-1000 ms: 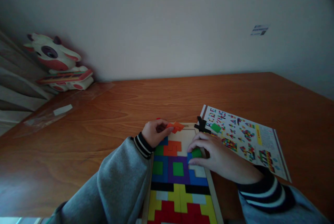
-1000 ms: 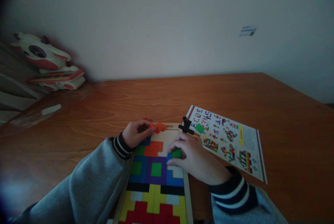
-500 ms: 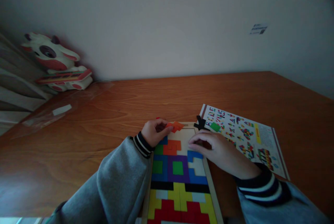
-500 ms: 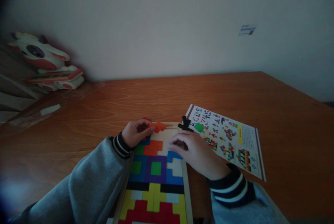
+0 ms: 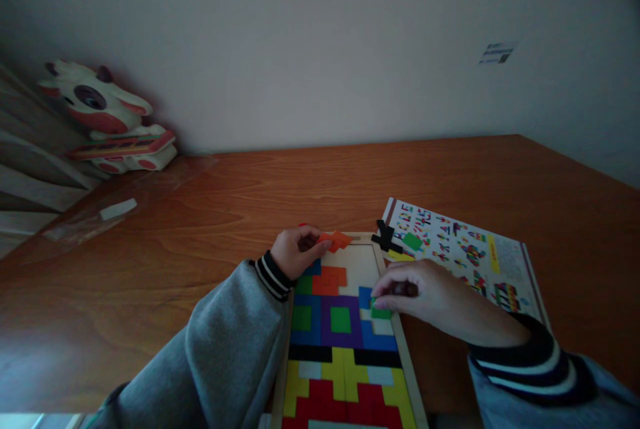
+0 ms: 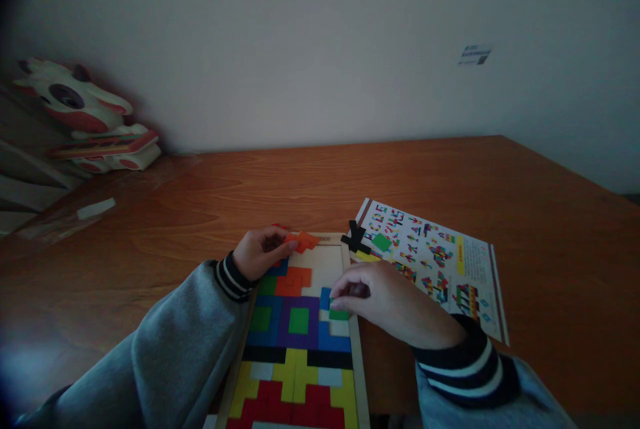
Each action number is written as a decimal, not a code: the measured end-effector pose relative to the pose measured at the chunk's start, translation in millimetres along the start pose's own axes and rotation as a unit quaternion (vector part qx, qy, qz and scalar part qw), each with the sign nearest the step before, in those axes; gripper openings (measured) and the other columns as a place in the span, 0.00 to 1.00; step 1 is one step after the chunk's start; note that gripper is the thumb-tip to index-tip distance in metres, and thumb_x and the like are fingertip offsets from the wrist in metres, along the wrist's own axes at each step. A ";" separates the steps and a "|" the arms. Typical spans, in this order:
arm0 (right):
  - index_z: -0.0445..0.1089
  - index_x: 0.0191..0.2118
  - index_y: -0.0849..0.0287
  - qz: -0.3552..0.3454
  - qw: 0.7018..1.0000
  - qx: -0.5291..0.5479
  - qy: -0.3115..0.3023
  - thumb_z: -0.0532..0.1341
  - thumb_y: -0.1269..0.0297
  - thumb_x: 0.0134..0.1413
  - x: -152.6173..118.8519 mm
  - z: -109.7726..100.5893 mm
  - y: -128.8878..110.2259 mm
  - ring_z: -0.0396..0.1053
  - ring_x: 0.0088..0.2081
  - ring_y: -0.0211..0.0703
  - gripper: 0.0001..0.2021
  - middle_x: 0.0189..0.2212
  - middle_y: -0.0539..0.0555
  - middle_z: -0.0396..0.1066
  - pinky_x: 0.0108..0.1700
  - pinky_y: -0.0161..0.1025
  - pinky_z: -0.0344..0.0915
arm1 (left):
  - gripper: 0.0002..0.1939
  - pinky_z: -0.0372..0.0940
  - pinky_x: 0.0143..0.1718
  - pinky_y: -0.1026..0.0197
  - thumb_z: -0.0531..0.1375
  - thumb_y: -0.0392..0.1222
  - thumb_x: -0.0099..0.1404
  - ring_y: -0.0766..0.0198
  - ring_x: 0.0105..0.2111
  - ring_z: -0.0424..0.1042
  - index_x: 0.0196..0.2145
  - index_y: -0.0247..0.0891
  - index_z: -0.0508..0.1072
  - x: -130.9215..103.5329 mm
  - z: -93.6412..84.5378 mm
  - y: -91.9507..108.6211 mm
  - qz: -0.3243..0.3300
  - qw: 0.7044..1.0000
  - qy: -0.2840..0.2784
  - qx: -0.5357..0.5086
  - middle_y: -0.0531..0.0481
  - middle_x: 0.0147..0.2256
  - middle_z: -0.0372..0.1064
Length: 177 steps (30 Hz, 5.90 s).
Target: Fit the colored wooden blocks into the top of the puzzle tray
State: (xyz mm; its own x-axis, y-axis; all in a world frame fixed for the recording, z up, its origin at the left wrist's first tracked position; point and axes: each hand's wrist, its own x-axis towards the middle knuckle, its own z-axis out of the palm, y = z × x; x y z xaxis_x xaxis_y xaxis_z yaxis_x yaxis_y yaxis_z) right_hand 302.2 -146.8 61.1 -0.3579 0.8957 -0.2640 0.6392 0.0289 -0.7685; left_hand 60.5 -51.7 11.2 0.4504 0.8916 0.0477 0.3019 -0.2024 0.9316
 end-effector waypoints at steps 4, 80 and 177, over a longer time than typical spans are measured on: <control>0.76 0.34 0.55 -0.010 0.998 -0.057 0.022 0.69 0.61 0.46 2.7 4.3 1.2 0.64 0.28 0.38 0.08 0.27 0.49 0.69 0.29 0.35 0.58 | 0.18 0.65 0.26 0.67 0.62 0.53 0.60 0.67 0.24 0.70 0.35 0.32 0.75 0.5 -1.1 -0.8 0.002 1.000 -0.001 0.008 0.47 0.28 0.74; 0.76 0.40 0.56 -0.081 0.988 -0.098 0.083 0.63 0.58 0.55 24.4 6.1 4.1 0.69 0.35 0.42 0.09 0.35 0.53 0.72 0.40 0.40 0.65 | 0.11 0.64 0.45 0.52 0.59 0.41 0.61 0.55 0.40 0.67 0.40 0.39 0.78 -16.7 -0.8 19.0 0.401 0.869 -0.114 0.267 0.45 0.40 0.76; 0.72 0.46 0.52 -0.093 0.961 -0.192 0.173 0.66 0.49 0.49 26.8 10.0 18.3 0.65 0.49 0.54 0.20 0.46 0.56 0.68 0.53 0.55 0.60 | 0.10 0.72 0.43 0.58 0.60 0.37 0.61 0.60 0.39 0.75 0.41 0.33 0.75 -10.6 -7.5 13.5 0.425 0.861 -0.118 0.251 0.42 0.39 0.76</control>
State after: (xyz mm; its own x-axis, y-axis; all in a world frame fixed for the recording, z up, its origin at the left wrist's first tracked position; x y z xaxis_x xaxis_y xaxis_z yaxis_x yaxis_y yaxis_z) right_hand 297.5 -126.7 34.1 -0.2851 0.9511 0.1185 0.8141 0.3055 -0.4939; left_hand 53.5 -60.9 26.0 0.8290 0.2387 0.5058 0.0772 -0.9445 0.3193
